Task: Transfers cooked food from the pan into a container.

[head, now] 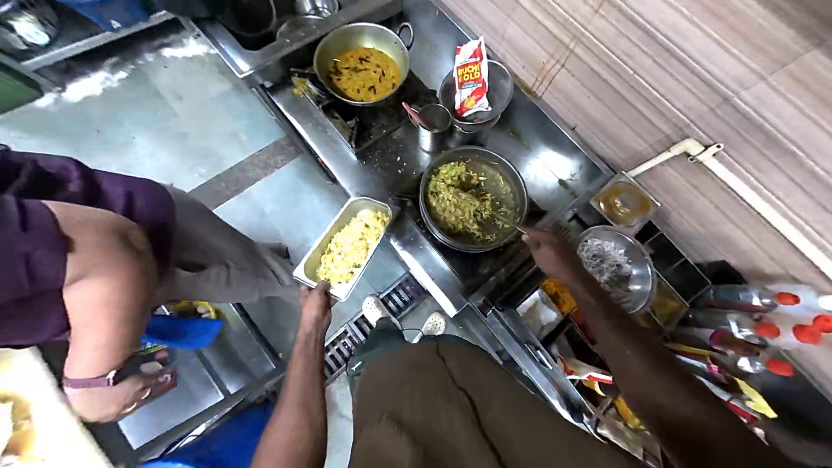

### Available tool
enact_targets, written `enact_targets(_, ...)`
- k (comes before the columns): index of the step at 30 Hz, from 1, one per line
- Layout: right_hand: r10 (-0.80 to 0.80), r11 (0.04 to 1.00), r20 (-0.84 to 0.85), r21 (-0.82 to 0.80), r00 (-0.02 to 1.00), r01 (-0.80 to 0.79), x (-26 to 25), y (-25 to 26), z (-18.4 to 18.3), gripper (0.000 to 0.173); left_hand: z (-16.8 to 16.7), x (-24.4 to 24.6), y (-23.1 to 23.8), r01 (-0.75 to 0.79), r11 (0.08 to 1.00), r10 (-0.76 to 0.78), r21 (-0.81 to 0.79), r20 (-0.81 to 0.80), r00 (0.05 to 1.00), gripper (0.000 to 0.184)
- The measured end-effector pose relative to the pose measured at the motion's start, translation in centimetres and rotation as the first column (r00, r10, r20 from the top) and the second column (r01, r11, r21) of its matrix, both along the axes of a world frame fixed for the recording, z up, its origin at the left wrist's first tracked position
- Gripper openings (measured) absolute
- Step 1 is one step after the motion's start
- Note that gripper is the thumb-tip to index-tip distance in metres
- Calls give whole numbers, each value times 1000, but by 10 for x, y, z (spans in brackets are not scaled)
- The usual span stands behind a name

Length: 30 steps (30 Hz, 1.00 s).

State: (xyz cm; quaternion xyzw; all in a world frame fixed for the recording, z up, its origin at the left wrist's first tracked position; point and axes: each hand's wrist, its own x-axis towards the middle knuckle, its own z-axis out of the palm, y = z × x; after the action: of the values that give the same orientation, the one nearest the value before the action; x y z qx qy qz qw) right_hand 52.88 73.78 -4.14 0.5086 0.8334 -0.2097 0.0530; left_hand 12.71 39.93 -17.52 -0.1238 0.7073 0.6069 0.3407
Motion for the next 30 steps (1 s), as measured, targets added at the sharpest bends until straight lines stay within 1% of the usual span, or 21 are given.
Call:
enact_targets(1, -40, 999, 1, -15, 999, 40, 5, 3, 9, 40, 3, 2, -14, -6, 1000, 6, -22, -1, 1000, 51)
enact_targets(2, -89, 996, 2, -21, 996, 89, 6, 9, 15, 41, 6, 4, -27, -4, 999, 4, -39, -8, 1000, 62)
enact_targets(3, -127, 992, -13, -2, 992, 127, 6, 18, 17, 42, 9, 8, -39, 12, 999, -12, -32, -18, 1000, 72)
enact_targets(4, -144, 989, -28, 30, 989, 145, 4, 30, 15, 41, 13, 11, -49, 54, 999, -54, -7, -21, 998, 76)
enact_targets(6, -144, 987, -48, 69, 988, 147, -4, 53, 2, 41, 20, 14, -64, 184, 982, -183, 28, -51, 982, 70)
enact_targets(8, -99, 993, -53, 60, 994, 102, -16, 64, -15, 40, 27, 15, -69, 285, 958, -283, 24, -83, 956, 64)
enact_targets(10, -32, 999, -54, 12, 998, 33, -27, 52, -26, 37, 36, 14, -68, 376, 926, -371, 41, -93, 924, 66)
enact_targets(13, 62, 997, -42, -36, 997, -64, -19, 12, -15, 36, 46, 5, -62, 491, 868, -484, 76, -90, 870, 69)
enact_targets(14, 55, 997, -13, -53, 998, -55, -9, 4, -5, 38, 47, 0, -56, 526, 846, -518, 85, -100, 849, 69)
enact_targets(16, 1, 1000, -9, -30, 1000, -2, 14, 3, 8, 40, 47, -14, -38, 589, 804, -579, 79, -121, 807, 70)
enact_targets(18, -82, 997, 23, -6, 996, 82, 30, 8, 13, 42, 47, -29, -12, 671, 738, -661, 74, -123, 740, 68)
enact_targets(20, -158, 987, 71, -10, 985, 159, 34, 12, 16, 40, 37, -46, 20, 747, 658, -736, 96, -129, 664, 66)
enact_targets(21, -184, 981, 77, -41, 980, 187, 35, 13, 14, 39, 29, -55, 40, 776, 620, -763, 116, -140, 631, 65)
enact_targets(23, -226, 958, 62, -168, 972, 234, 37, 5, 2, 37, 5, -74, 77, 815, 549, -803, 183, -157, 576, 62)
enact_targets(24, -244, 936, 53, -249, 968, 250, 33, -4, -6, 37, -4, -82, 93, 824, 522, -814, 220, -159, 559, 61)
enact_targets(26, -352, 854, 23, -400, 936, 332, 8, -34, -16, 38, -15, -94, 120, 825, 495, -823, 271, -158, 546, 59)
enact_targets(27, -434, 789, -23, -492, 900, 368, -8, -50, -21, 39, -17, -98, 130, 828, 482, -828, 288, -159, 537, 59)
enact_targets(28, -532, 705, -67, -587, 844, 398, -25, -65, -26, 39, -18, -104, 138, 831, 469, -834, 300, -159, 528, 58)
enact_targets(30, -701, 538, -108, -729, 705, 423, -60, -86, -34, 37, -21, -114, 154, 848, 437, -848, 298, -178, 500, 54)
